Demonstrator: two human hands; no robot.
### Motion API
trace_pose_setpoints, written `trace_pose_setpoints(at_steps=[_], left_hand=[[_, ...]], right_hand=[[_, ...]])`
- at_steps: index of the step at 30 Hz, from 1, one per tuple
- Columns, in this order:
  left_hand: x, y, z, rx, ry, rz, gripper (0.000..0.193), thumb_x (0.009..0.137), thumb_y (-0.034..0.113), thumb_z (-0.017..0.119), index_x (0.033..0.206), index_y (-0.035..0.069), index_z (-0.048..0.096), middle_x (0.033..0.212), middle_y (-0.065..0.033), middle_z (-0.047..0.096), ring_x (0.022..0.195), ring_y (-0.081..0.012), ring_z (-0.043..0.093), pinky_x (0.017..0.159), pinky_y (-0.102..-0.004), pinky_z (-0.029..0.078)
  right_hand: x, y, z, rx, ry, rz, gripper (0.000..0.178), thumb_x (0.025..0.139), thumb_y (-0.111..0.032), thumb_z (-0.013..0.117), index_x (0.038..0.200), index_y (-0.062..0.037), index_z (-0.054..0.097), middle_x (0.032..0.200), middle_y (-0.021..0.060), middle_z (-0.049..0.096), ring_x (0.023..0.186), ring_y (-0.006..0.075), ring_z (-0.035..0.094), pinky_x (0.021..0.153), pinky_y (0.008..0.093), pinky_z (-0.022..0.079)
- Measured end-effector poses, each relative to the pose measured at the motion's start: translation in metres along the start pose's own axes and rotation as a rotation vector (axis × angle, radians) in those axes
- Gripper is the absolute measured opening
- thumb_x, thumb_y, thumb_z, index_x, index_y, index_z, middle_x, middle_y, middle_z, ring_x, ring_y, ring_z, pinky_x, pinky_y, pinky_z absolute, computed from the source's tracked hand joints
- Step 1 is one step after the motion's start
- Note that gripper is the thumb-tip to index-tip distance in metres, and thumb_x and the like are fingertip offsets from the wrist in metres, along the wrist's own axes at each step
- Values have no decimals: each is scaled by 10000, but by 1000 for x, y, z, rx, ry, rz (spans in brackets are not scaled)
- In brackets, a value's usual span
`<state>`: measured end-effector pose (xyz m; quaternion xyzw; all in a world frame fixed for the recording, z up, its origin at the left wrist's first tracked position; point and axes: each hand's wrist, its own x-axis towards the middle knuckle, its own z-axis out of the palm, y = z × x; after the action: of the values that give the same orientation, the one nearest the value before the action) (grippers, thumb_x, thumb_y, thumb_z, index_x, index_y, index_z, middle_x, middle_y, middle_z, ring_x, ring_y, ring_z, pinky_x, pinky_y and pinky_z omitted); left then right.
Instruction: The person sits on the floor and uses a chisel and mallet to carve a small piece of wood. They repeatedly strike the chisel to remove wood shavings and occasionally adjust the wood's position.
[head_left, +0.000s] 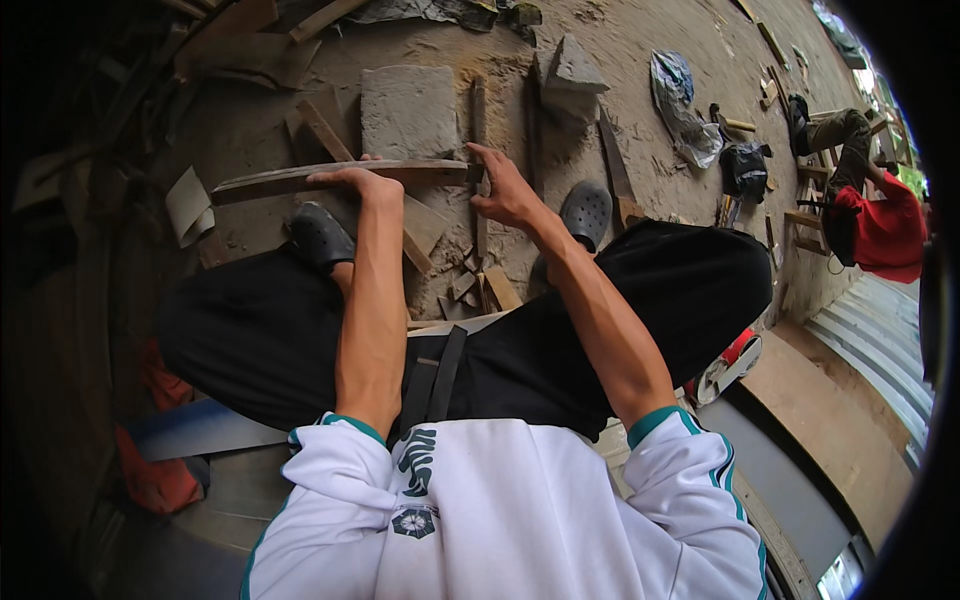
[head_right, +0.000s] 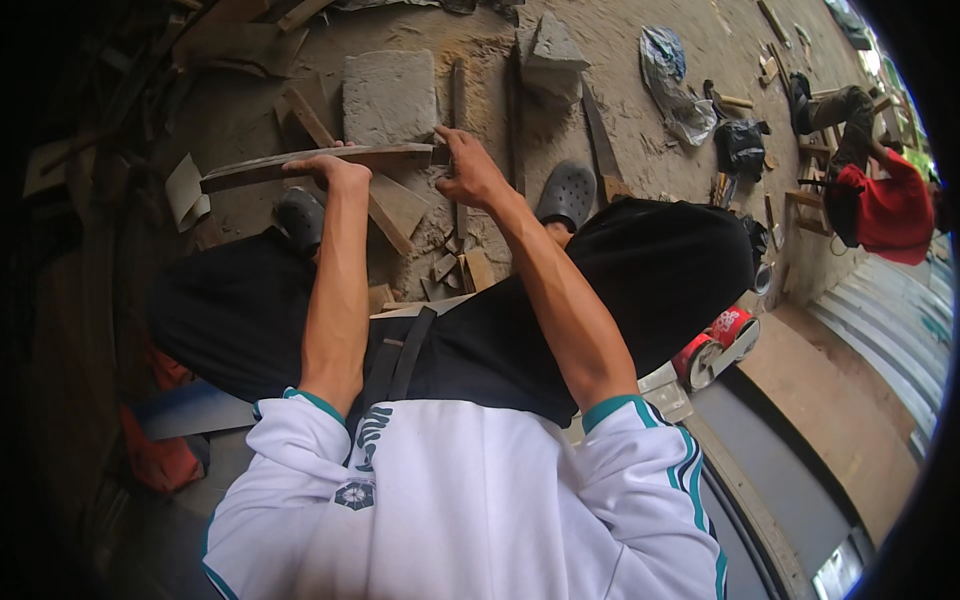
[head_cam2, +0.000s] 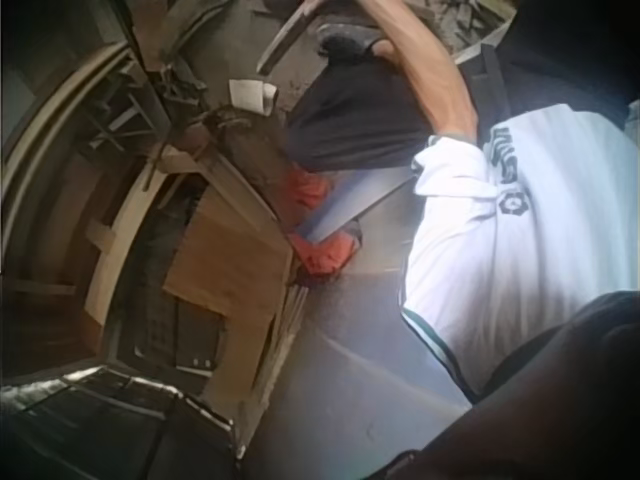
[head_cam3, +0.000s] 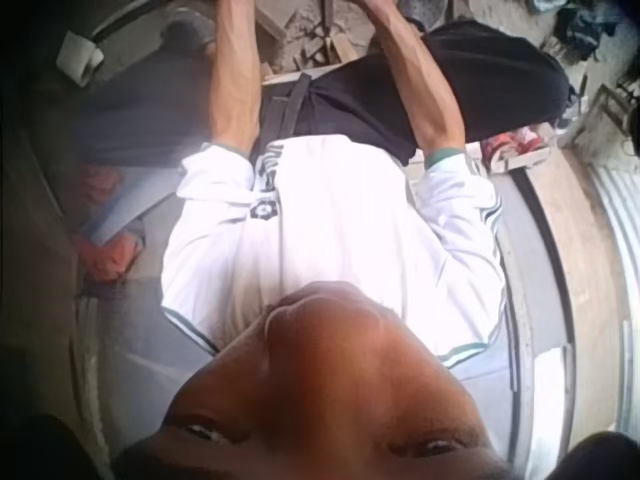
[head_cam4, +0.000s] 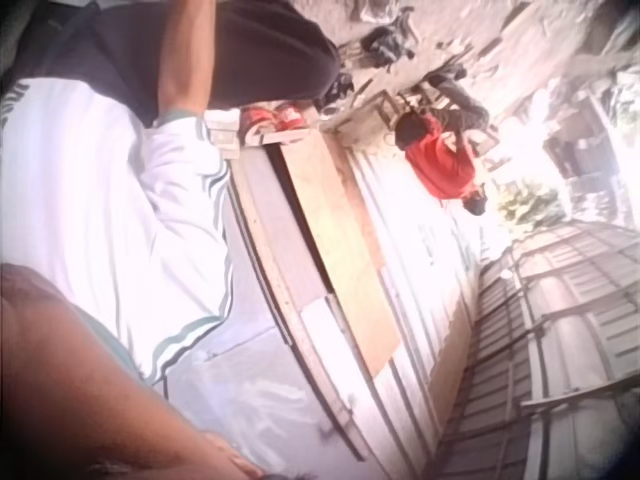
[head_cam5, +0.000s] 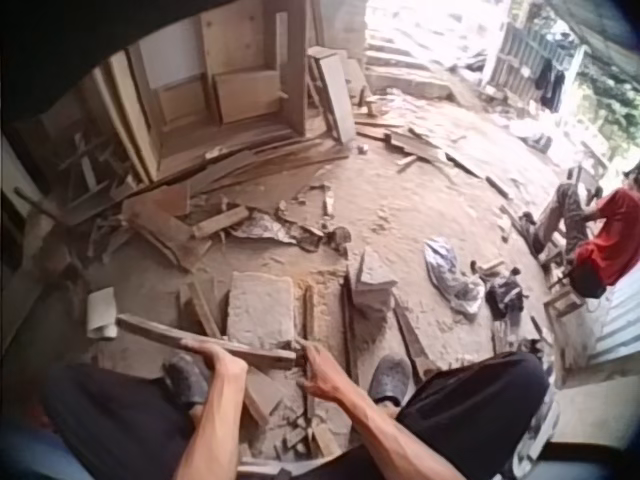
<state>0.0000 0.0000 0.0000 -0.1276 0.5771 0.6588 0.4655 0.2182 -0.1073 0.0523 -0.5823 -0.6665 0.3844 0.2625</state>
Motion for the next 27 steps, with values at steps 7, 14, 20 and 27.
trace_pose_setpoints(at_steps=[7, 14, 20, 27], left_hand=[[-19, 6, 5, 78, 23, 51, 940, 858, 831, 290, 1518, 165, 223, 1114, -111, 505, 829, -203, 461, 783, -352, 427], [-49, 32, 9, 182, 15, 79, 966, 871, 822, 281, 1521, 110, 211, 1027, -123, 520, 796, -193, 485, 774, -342, 456], [-46, 63, -1, 191, 29, 222, 831, 949, 727, 214, 1369, 22, 346, 956, -105, 517, 765, -181, 477, 747, -334, 449], [-35, 89, -9, 106, 88, 169, 598, 1030, 550, 262, 1237, 16, 438, 881, -48, 499, 721, -162, 452, 757, -321, 439]], right_hand=[[15, -42, -1, -292, 50, -219, 750, 705, -197, 788, 1385, -117, 481, 1340, 151, 512, 1266, 330, 460, 1022, 424, 412], [29, -61, 25, -411, -39, -225, 340, 835, -212, 691, 1150, -104, 625, 1095, 101, 637, 1054, 290, 589, 898, 406, 470], [47, -70, 11, -212, -197, -13, 372, 866, -243, 685, 1142, 0, 629, 1055, 190, 672, 954, 370, 650, 839, 419, 521], [28, -10, -12, -102, 222, 224, 384, 878, -274, 673, 1140, 5, 637, 1033, 232, 680, 968, 365, 663, 840, 417, 502]])
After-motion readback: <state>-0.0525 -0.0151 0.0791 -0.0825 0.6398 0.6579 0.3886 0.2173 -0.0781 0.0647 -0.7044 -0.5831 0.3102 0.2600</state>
